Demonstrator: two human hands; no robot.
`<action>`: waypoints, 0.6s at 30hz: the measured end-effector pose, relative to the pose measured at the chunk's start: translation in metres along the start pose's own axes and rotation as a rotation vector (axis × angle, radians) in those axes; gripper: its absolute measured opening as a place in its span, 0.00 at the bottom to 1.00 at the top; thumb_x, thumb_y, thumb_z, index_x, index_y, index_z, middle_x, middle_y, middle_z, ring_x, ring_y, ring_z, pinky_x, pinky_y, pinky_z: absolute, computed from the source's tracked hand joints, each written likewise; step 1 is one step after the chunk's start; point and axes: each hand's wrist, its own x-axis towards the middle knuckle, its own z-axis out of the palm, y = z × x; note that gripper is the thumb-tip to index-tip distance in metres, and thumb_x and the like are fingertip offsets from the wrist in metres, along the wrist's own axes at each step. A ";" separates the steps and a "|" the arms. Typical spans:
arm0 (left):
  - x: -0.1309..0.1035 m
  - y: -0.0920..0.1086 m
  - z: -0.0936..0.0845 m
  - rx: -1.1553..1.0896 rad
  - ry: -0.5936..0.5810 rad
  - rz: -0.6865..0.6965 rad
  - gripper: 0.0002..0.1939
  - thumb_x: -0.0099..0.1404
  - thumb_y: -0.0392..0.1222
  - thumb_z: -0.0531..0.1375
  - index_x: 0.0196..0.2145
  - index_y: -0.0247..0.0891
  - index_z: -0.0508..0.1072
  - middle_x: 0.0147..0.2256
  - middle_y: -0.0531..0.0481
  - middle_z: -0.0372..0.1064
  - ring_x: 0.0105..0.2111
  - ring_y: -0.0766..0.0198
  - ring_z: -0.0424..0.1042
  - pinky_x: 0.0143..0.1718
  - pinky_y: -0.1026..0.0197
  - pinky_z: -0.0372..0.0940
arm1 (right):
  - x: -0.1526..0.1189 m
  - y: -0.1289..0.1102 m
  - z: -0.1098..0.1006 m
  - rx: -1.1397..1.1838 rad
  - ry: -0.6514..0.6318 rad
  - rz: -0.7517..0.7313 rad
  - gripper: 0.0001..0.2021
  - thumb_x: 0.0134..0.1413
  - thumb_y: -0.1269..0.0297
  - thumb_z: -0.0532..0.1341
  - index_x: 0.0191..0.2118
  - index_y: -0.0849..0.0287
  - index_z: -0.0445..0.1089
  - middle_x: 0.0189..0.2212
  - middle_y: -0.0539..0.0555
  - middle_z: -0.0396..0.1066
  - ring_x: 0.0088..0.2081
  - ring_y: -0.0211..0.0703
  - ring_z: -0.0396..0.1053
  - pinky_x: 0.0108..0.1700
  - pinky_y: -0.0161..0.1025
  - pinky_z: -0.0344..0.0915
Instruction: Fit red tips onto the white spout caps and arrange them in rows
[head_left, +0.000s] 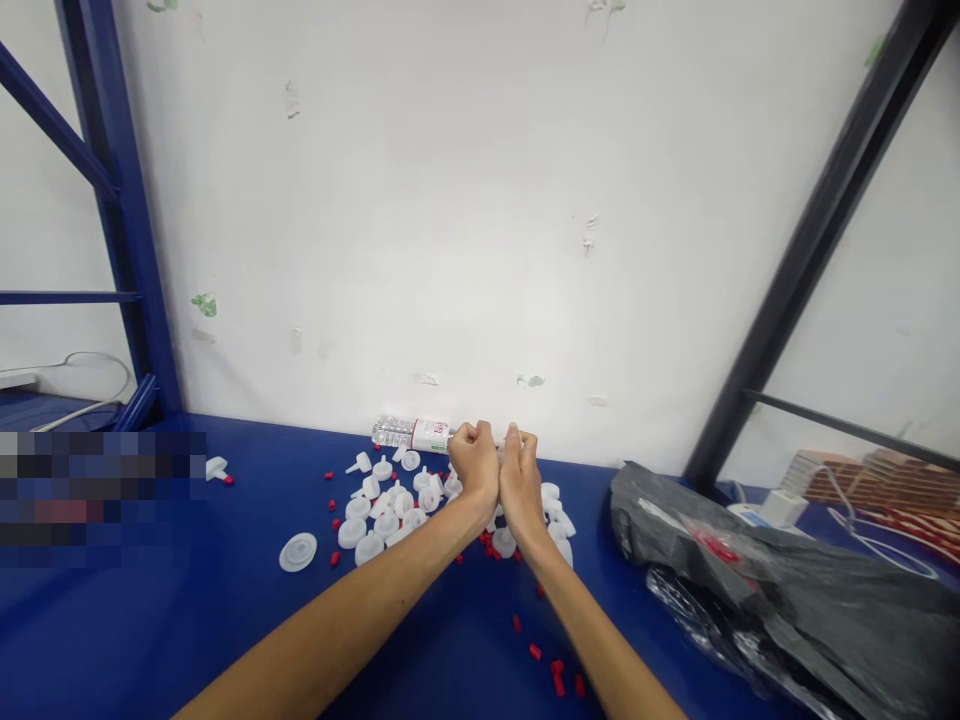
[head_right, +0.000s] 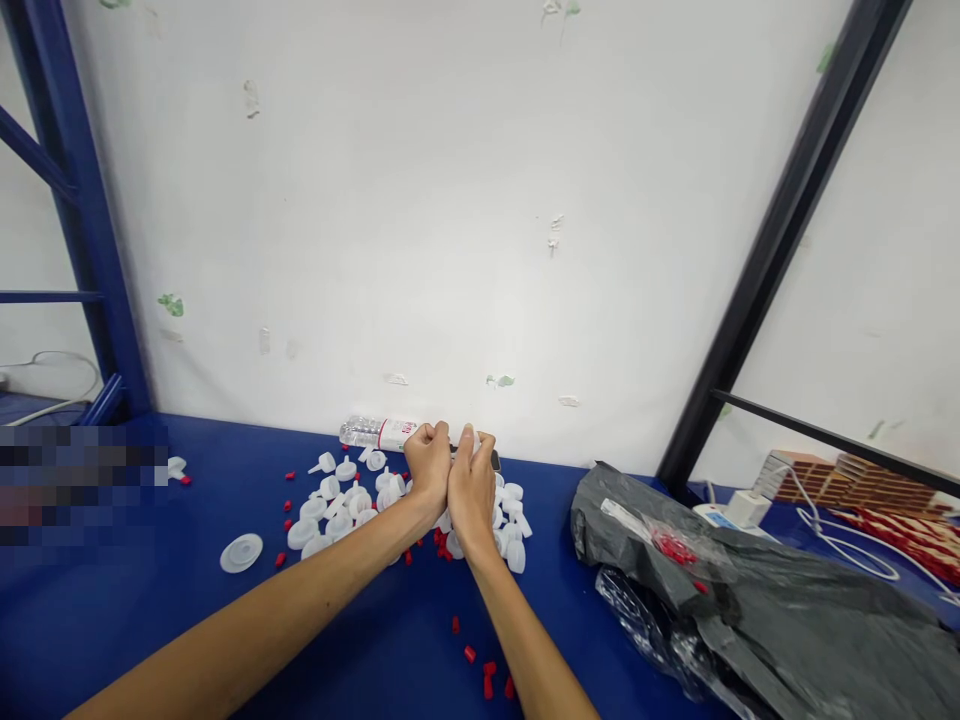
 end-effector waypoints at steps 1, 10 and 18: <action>-0.001 0.000 0.000 -0.004 -0.010 -0.020 0.16 0.72 0.48 0.62 0.51 0.35 0.74 0.49 0.46 0.74 0.44 0.56 0.76 0.44 0.51 0.74 | 0.001 0.001 0.000 -0.016 0.006 -0.002 0.21 0.68 0.40 0.40 0.43 0.50 0.58 0.35 0.55 0.75 0.38 0.54 0.75 0.39 0.43 0.67; -0.003 -0.002 0.004 0.001 -0.166 -0.206 0.17 0.72 0.47 0.62 0.54 0.36 0.72 0.50 0.44 0.73 0.44 0.57 0.76 0.44 0.50 0.74 | 0.019 0.008 -0.020 -0.170 0.072 -0.111 0.23 0.65 0.38 0.43 0.39 0.52 0.61 0.33 0.58 0.74 0.39 0.60 0.72 0.42 0.46 0.61; -0.001 -0.009 -0.002 0.064 -0.194 -0.140 0.15 0.72 0.47 0.62 0.51 0.35 0.73 0.46 0.47 0.74 0.39 0.60 0.76 0.38 0.55 0.75 | 0.012 0.011 -0.013 -0.228 0.033 -0.171 0.25 0.67 0.38 0.45 0.41 0.53 0.66 0.26 0.53 0.72 0.32 0.55 0.71 0.35 0.41 0.58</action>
